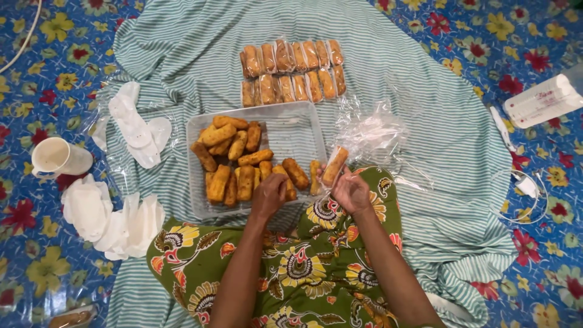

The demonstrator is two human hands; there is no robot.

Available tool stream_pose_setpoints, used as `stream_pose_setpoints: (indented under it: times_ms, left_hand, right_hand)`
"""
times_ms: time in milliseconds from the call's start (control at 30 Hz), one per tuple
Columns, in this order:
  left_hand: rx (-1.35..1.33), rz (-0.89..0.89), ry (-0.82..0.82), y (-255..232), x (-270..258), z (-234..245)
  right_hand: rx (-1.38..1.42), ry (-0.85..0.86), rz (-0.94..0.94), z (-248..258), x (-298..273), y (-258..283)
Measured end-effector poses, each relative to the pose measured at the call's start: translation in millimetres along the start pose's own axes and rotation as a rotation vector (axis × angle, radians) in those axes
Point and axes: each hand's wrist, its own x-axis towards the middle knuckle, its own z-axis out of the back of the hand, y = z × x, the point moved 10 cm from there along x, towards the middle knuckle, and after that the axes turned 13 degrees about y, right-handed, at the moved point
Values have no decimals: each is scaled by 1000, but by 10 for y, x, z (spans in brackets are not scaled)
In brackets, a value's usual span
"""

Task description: Wrapping individual fried food items in small paper sheets and arranging them

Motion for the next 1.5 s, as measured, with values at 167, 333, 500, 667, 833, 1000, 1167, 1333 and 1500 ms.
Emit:
stream_pose_setpoints:
  times_ms: [167, 333, 500, 667, 833, 1000, 1167, 1333, 1500]
  left_hand:
    - [31, 13, -7, 68, 3, -55]
    - [17, 0, -11, 77, 9, -63]
    - [29, -8, -11, -6, -3, -8]
    - [19, -24, -8, -19, -16, -9]
    - [40, -41, -21, 2, -11, -34]
    - [40, -45, -24, -56, -14, 13]
    - [78, -32, -20, -11, -2, -38]
    - [52, -31, -9, -64, 8, -6]
    - [18, -32, 3, -35, 15, -32]
  right_hand:
    - [-28, -7, -2, 1, -14, 13]
    - [-38, -14, -3, 61, -15, 1]
    - [-28, -17, 6, 157, -17, -8]
    - [-25, -18, 7, 56, -14, 8]
    - [-31, -31, 4, 17, -19, 16]
    - [-15, -38, 6, 30, -24, 10]
    - [-17, -43, 8, -65, -15, 16]
    - [-14, -46, 9, -67, -6, 18]
    - [-27, -53, 6, -53, -5, 14]
